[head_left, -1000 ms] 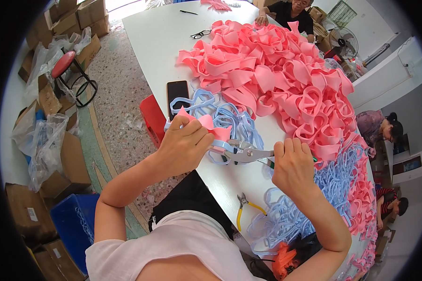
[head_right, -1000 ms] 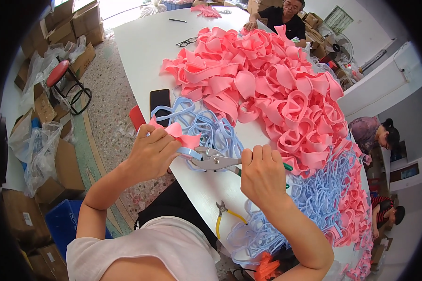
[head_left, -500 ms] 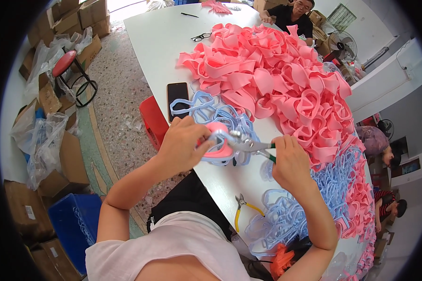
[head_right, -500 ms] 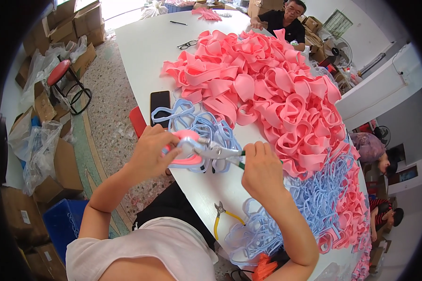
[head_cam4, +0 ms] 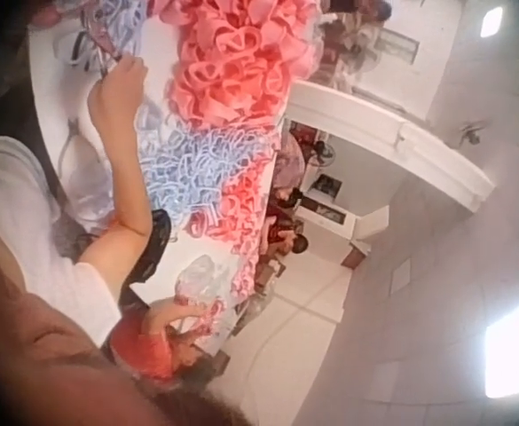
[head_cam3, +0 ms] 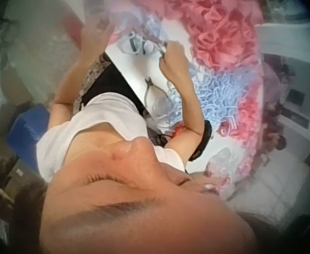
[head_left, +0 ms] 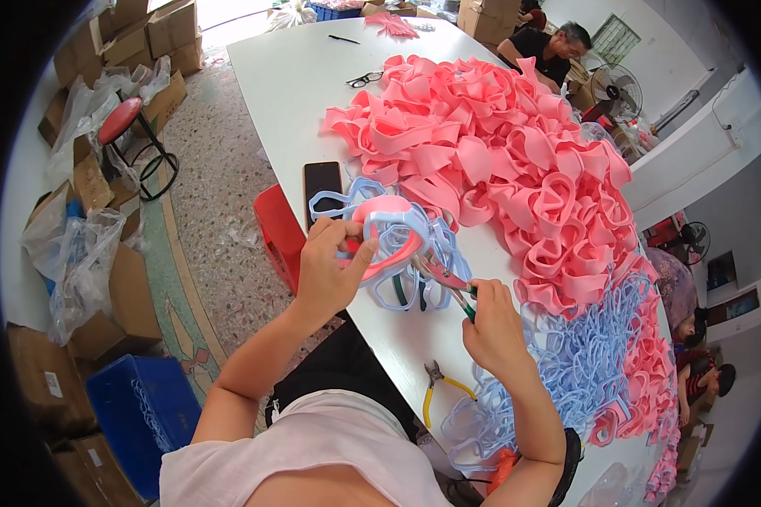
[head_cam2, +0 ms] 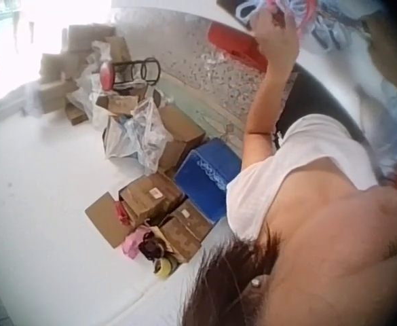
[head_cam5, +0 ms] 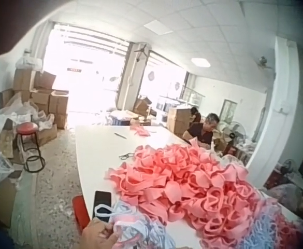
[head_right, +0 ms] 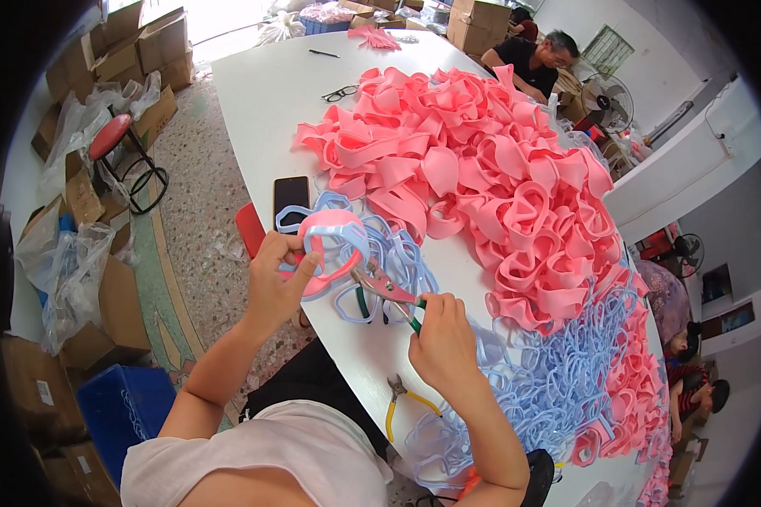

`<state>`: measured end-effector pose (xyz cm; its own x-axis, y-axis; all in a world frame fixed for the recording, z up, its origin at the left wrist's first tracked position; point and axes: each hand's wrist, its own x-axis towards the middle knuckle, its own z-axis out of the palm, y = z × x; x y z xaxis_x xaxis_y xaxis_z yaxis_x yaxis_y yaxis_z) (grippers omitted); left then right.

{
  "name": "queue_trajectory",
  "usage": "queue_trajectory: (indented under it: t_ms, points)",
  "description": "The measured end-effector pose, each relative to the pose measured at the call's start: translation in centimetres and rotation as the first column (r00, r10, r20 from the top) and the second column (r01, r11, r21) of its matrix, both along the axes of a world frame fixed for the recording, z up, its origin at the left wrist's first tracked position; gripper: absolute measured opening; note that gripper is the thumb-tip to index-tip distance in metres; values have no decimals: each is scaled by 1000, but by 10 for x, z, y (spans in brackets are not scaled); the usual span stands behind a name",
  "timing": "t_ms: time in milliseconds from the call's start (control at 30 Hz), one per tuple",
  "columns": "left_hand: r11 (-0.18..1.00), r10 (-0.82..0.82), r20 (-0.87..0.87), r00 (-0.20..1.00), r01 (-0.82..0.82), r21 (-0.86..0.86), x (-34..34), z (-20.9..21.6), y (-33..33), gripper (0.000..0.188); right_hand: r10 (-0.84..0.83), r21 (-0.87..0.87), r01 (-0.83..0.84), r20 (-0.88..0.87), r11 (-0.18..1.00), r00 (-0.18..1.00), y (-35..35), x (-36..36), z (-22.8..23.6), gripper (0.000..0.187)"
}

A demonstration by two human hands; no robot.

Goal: Assembling frames and silicone straps for swimming masks in a manufacturing setting.

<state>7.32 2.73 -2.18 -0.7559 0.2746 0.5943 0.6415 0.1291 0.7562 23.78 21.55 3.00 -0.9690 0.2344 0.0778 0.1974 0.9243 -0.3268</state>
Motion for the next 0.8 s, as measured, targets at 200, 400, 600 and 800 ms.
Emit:
queue_trajectory:
  t_ms: [200, 400, 600, 800]
  points:
    - [999, 45, -43, 998, -45, -4, 7, 4, 1, 17, -74, 206, 66, 31, 976, 997, 7, -4, -14, 31]
    - [995, -54, 281, 958, 76, -70, -4, -2, -2, 22, -16, 155, 28, -78, 988, 997, 10, -4, -12, 27]
    - [981, -127, -312, 941, 74, -178, -10, 7, -17, 33, -78, 2, 78, 51, 997, 996, 25, 10, -23, 25]
    - [988, -96, -292, 952, 126, 86, 11, -12, -21, 37, -85, -315, 76, -16, 946, 996, 31, 27, -38, 25]
